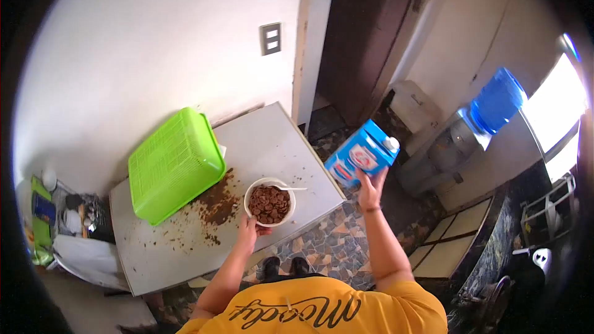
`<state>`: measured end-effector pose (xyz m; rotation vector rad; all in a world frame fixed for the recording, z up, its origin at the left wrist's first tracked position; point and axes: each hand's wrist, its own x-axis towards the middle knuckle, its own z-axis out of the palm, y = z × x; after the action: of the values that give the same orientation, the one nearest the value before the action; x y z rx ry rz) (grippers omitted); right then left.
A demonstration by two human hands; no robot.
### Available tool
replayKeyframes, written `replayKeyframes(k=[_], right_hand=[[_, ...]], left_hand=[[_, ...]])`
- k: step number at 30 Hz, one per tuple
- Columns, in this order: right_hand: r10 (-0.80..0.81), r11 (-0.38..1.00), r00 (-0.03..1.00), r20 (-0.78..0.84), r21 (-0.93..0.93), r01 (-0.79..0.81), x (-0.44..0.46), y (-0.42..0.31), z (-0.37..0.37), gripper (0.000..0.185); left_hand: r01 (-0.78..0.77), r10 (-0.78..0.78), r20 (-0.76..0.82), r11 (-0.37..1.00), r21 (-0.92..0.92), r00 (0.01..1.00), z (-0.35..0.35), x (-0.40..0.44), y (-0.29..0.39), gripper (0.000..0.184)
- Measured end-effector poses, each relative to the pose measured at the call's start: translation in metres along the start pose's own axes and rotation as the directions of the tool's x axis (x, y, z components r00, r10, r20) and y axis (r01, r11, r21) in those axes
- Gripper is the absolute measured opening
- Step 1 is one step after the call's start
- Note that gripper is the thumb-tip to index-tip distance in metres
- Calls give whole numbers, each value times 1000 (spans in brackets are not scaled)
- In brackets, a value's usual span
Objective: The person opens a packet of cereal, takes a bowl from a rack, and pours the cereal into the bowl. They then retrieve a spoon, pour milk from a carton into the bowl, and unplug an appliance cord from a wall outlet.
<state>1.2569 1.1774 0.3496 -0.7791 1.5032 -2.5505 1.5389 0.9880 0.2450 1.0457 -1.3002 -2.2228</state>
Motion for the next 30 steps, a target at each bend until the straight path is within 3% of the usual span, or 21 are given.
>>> replayKeyframes(k=[2, 4, 6, 7, 8, 10, 11, 12, 14, 15, 17, 18, 19, 20, 21, 22, 23, 25, 26, 28, 30], right_hand=[[-12, 993, 999, 40, -120, 17, -30, -28, -39, 70], [32, 987, 997, 66, -162, -20, -49, -56, -78, 60], [79, 992, 994, -69, -90, -85, -41, -83, -122, 51], [3, 987, 987, -163, -156, -29, -38, -95, -134, 48], [-78, 992, 952, -295, -118, 45, -39, -94, -152, 44], [-212, 935, 918, -336, -343, 90, -56, -106, -155, 45], [-219, 918, 949, -228, -378, 121, -68, -105, -158, 46], [-179, 966, 941, -288, -235, 112, -86, -106, -147, 46], [-181, 948, 969, -168, -293, 126, -106, -125, -132, 44], [-121, 967, 971, -205, -244, 69, -108, -131, -132, 49], [-16, 966, 961, -275, -251, -56, -106, -125, -148, 62], [-4, 966, 964, -267, -252, -65, -110, -127, -141, 62], [33, 963, 995, -99, -263, -58, -109, -130, -125, 64], [70, 962, 995, 77, -269, -47, -108, -134, -107, 67], [218, 972, 963, 161, -126, -199, -113, -141, -90, 71], [317, 947, 917, 242, -129, -293, -115, -145, -80, 77], [363, 931, 874, 322, -166, -325, -115, -147, -69, 78], [432, 902, 802, 412, -185, -390, -116, -139, -52, 81], [447, 894, 782, 435, -187, -408, -117, -134, -48, 81], [446, 893, 772, 453, -172, -416, -118, -125, -40, 82], [479, 876, 746, 463, -190, -444, -116, -125, -34, 83]], left_hand=[[0, 0, 42, 1000, -6, 999, 14, -8, 18, 27], [77, -83, 125, 996, 47, 989, 12, -11, 29, 31], [79, -88, 82, 992, 101, 993, 4, -15, 31, 39], [71, -83, 78, 987, 142, 993, 2, -24, 43, 42], [-4, 9, -20, 976, 220, 1000, -3, -29, 47, 43], [-191, 245, -116, 916, 352, 963, -9, -39, 56, 43], [-303, 380, -123, 862, 406, 917, -9, -44, 65, 40], [-307, 375, -97, 860, 408, 922, -4, -44, 73, 40], [-498, 546, -67, 803, 327, 835, 9, -42, 93, 33], [-518, 558, -46, 794, 318, 828, 27, -44, 104, 28], [-613, 598, 150, 735, 290, 788, 49, -35, 115, 23], [-700, 633, 299, 635, 328, 714, 62, -33, 120, 20], [-781, 647, 438, 520, 345, 624, 78, -31, 129, 16], [-743, 596, 449, 583, 328, 666, 100, -39, 138, 9], [-846, 579, 618, 378, 376, 533, 117, -40, 156, 9], [-888, 535, 716, 356, 291, 449, 135, -43, 167, 16], [-973, 540, 810, 139, 184, 230, 152, -47, 181, 23], [-938, 332, 918, 329, 105, 219, 175, -59, 199, 34], [-934, 343, 906, 332, 131, 249, 180, -67, 206, 34], [-911, -13, 978, 362, 198, 207, 182, -76, 215, 36], [-927, 19, 977, 322, 194, 211, 177, -74, 213, 36]])
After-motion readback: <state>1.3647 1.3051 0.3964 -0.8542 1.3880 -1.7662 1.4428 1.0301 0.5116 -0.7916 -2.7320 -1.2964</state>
